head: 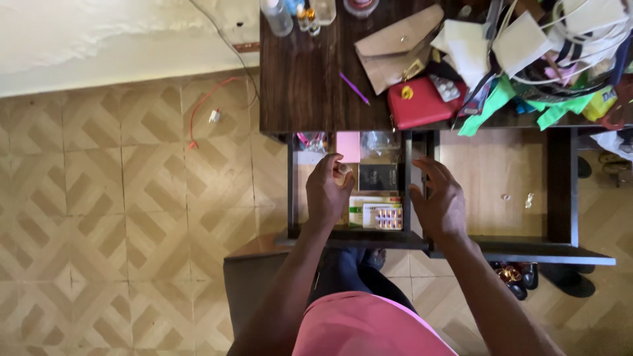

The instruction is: The person organizes a cluttered dresser drawer by picking up various items from the surface and placing them inside. They handle a small box, a medicine box, a plastic bag, a small bottle, a notebook, and a wallet, arranging them neatly within the drawer.

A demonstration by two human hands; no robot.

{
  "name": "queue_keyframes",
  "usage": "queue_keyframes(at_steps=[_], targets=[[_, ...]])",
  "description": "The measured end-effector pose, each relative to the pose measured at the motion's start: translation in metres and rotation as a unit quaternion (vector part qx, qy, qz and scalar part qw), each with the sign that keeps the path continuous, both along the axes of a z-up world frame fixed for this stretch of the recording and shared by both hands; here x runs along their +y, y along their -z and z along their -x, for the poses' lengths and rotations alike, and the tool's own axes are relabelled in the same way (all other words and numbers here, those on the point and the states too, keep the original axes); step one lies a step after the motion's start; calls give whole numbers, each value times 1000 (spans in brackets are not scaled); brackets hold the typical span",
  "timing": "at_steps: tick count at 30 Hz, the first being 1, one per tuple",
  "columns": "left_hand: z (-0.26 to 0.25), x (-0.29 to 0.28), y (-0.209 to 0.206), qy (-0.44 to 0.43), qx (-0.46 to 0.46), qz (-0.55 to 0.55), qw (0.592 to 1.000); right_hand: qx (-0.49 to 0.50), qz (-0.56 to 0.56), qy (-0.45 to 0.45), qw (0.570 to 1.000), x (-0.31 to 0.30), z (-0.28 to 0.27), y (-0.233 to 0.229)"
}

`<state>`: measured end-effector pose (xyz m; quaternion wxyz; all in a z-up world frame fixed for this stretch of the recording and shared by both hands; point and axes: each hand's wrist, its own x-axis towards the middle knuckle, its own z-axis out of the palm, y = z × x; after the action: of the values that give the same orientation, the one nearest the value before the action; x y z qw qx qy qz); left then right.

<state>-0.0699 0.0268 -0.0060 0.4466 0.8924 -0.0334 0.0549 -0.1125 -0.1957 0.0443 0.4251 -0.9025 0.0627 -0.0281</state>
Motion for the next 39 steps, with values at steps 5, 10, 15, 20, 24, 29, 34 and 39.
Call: queue_keyframes(at_steps=[5,10,15,20,24,29,34,39], targets=[[24,8,14,-18,-31,5,999,2,28,-21,999,-4,25,7],[39,18,32,-60,-35,-24,997,28,37,-25,999,-4,44,8],[48,30,67,-77,16,-29,997,52,32,-28,998,-3,65,8],[36,47,111,-57,88,-227,968,50,49,-45,997,-4,83,18],[7,65,140,43,36,-420,906,91,38,-29,995,0,91,27],[-26,81,160,71,-46,-498,863,117,34,-18,992,12,91,36],[-38,90,167,108,-96,-478,867,111,14,-13,994,23,90,40],[-42,91,163,109,-86,-490,860,115,14,-13,993,26,85,46]])
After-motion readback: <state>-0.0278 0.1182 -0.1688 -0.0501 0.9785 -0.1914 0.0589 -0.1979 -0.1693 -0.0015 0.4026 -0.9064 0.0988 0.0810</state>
